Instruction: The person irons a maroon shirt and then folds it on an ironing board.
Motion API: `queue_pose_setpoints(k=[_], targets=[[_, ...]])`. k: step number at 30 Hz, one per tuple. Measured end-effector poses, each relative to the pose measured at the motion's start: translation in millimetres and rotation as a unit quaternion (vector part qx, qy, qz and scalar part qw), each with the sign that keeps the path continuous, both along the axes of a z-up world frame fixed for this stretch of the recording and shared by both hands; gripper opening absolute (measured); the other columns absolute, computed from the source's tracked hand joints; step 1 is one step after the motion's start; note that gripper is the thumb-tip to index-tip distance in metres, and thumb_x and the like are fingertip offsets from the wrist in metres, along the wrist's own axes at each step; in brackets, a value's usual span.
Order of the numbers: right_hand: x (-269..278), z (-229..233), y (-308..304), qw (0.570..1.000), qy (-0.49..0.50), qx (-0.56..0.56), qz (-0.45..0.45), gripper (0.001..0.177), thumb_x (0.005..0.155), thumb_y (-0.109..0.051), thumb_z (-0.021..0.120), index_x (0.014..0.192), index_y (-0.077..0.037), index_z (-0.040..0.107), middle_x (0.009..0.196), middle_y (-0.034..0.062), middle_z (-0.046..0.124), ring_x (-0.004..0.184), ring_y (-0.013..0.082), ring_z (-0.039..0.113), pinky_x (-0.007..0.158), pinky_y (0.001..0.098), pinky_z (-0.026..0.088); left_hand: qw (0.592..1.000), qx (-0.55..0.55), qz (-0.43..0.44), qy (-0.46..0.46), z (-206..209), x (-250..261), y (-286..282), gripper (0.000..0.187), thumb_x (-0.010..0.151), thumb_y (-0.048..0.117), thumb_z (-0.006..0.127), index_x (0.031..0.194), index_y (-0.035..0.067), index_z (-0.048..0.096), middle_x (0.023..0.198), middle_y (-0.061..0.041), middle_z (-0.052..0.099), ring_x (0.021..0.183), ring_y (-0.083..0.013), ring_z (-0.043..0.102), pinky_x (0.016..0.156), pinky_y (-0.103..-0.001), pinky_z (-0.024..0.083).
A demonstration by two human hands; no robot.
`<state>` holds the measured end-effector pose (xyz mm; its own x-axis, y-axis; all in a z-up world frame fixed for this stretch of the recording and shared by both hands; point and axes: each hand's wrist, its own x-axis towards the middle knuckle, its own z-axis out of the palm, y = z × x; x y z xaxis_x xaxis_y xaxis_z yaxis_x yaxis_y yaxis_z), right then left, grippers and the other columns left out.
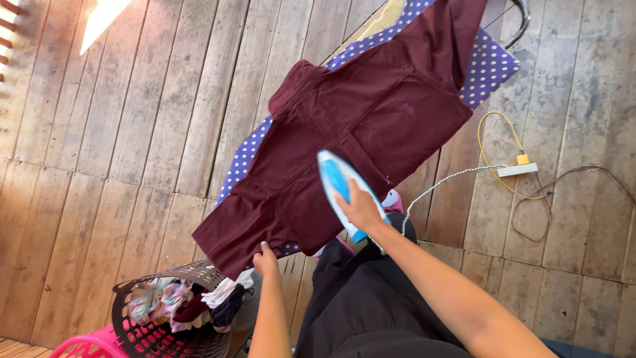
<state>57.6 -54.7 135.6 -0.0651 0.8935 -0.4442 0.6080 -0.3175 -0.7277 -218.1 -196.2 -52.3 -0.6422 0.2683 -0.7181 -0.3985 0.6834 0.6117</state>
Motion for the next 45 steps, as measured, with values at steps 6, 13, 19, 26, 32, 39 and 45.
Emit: queue_pose_setpoints(k=[6,13,19,26,32,39,45], targets=[[23.0,2.0,18.0,0.983,-0.083,0.155,0.046,0.059,0.093,-0.052,0.064,0.124,-0.003,0.059,0.084,0.0271,0.072,0.080,0.0457,0.071,0.072,0.0539,0.056,0.898,-0.118,-0.353,0.233,66.1,40.5,-12.0,0.046,0.105,0.047,0.058,0.094,0.005,0.075,0.091,-0.022,0.072,0.091,-0.0401,0.067,0.085,-0.050,0.049],[61.9,-7.3,66.0,0.979,-0.178,0.092,-0.028,0.061,0.089,-0.061,0.063,0.122,-0.010,0.064,0.101,0.0300,0.072,0.097,0.0511,0.068,0.084,0.0595,0.054,0.632,0.053,-0.652,0.416,100.4,74.1,34.9,0.095,0.079,0.044,0.077,0.156,0.012,0.030,0.165,-0.015,0.020,0.151,-0.0335,0.024,0.117,-0.055,0.029],[61.0,-81.8,47.7,0.983,-0.118,0.116,0.075,0.072,0.093,-0.063,0.059,0.131,-0.002,0.062,0.115,0.0273,0.071,0.106,0.0461,0.068,0.097,0.0513,0.051,0.651,0.024,-0.688,0.321,88.7,58.7,42.7,0.115,0.077,0.048,0.081,0.160,0.008,0.012,0.170,-0.011,0.010,0.157,-0.0286,0.013,0.121,-0.051,0.027],[-17.1,-36.0,-26.8,0.990,-0.108,0.011,0.090,0.071,0.092,-0.060,0.055,0.135,-0.004,0.059,0.097,0.0253,0.075,0.092,0.0423,0.072,0.083,0.0512,0.056,0.683,0.009,-0.656,0.322,84.4,44.3,32.2,0.129,0.068,0.053,0.086,0.157,-0.001,0.009,0.168,-0.019,0.005,0.156,-0.0336,0.010,0.119,-0.049,0.030],[44.3,-14.4,-2.8,0.986,-0.127,0.091,0.057,0.066,0.094,-0.058,0.062,0.130,-0.002,0.062,0.090,0.0258,0.074,0.080,0.0397,0.073,0.074,0.0491,0.057,0.668,-0.037,-0.672,0.319,89.1,47.7,38.1,0.132,0.069,0.057,0.085,0.158,-0.003,0.007,0.169,-0.020,0.003,0.156,-0.0324,0.011,0.120,-0.048,0.030],[188.7,-2.5,93.1,0.992,-0.069,0.025,-0.100,0.057,0.087,-0.047,0.070,0.125,-0.006,0.067,0.088,0.0213,0.075,0.067,0.0368,0.075,0.062,0.0447,0.058,0.684,-0.070,-0.653,0.316,71.2,52.6,42.4,0.122,0.075,0.047,0.082,0.157,-0.006,0.009,0.168,-0.023,0.002,0.157,-0.0360,0.008,0.121,-0.053,0.027],[173.6,-31.2,102.4,0.973,-0.052,0.176,0.139,0.059,0.087,-0.056,0.065,0.118,-0.006,0.074,0.095,0.0262,0.075,0.084,0.0444,0.072,0.077,0.0514,0.056,0.790,0.013,-0.476,0.385,81.9,146.4,77.2,0.083,0.086,0.031,0.076,0.151,-0.001,0.036,0.159,-0.031,0.024,0.149,-0.0468,0.022,0.115,-0.060,0.028]])
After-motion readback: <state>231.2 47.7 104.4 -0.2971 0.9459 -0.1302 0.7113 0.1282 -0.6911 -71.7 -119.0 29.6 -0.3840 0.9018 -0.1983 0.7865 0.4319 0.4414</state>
